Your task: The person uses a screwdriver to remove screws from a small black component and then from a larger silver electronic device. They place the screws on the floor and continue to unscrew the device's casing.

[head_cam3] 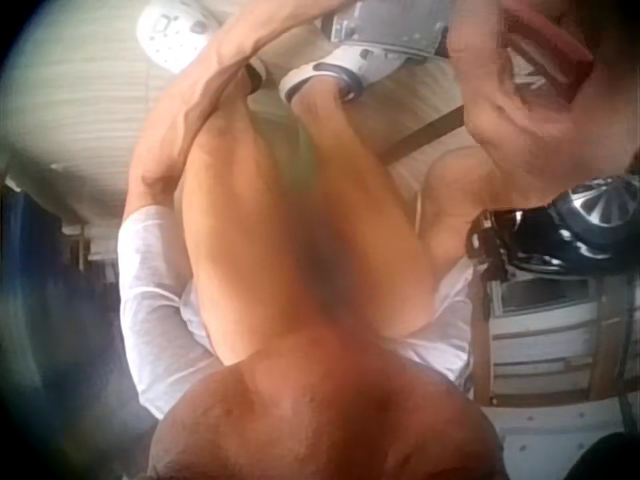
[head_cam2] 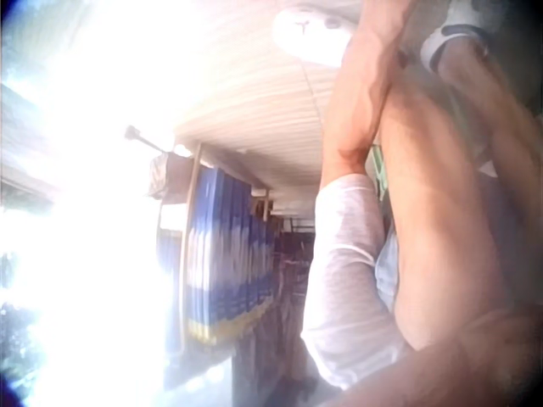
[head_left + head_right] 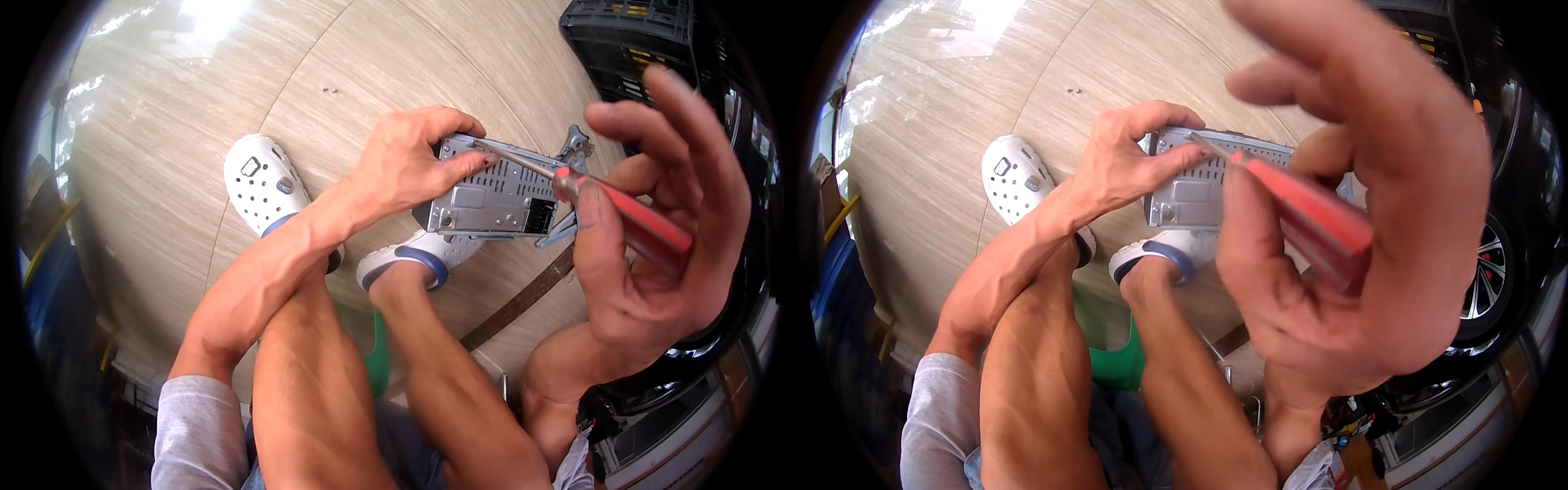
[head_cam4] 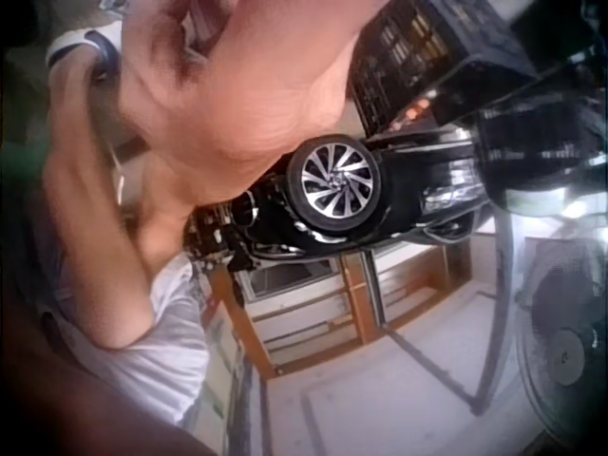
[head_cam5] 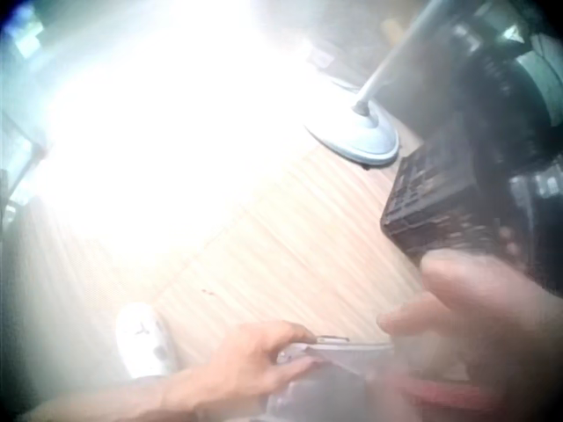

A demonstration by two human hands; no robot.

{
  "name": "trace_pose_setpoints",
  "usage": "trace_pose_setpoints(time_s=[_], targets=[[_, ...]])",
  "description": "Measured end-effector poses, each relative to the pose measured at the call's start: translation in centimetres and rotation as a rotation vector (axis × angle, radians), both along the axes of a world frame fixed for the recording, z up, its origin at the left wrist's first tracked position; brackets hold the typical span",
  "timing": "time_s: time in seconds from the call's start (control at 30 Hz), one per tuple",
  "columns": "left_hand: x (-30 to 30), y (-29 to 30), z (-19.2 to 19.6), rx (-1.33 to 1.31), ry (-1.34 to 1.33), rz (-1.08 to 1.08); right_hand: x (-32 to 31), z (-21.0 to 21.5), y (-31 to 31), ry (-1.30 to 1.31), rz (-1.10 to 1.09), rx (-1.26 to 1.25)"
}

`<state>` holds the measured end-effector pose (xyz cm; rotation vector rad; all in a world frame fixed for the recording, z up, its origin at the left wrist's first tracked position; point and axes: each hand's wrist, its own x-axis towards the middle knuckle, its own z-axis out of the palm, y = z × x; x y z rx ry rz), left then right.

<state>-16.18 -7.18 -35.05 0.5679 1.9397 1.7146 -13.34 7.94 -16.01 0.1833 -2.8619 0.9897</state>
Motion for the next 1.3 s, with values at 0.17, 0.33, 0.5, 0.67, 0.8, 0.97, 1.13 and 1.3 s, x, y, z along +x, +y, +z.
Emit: trace_pose_setpoints(time_s=[0.17,0.33,0.5,0.67,0.8,0.97,1.13,1.3], targets=[[0.3,-0.2,-0.5,-0.015,0.054,0.027,1.1,0.9,-0.3,-0.287,-0.33,0.013],[0.3,0.1,-0.5,0.024,0.136,0.072,-0.2,0.2,-0.2,-0.059,-0.001,0.039],[0.2,-0.3,-0.5,0.064,0.138,0.12,-0.3,-0.3,-0.9,-0.103,-0.142,0.019],[-0.4,-0.4,-0.5,0.056,0.124,0.043,-1.3,0.1,0.5,0.034,0.113,0.01],[-0.4,-0.6,-0.1,-0.03,0.053,0.028,-1.0,0.3,-0.7,-0.044,0.006,0.083],[-0.6,-0.3,-0.3,-0.009,0.078,0.014,-1.0,-0.6,-0.6,-0.033,-0.053,0.073],[-0.6,-0.4,-0.1,0.005,-0.015,0.022,-0.3,-0.4,0.7,-0.011,-0.096,0.067],[-0.8,-0.3,0.5,-0.035,0.053,-0.024,0.8,-0.1,0.4,-0.005,-0.142,0.078]])
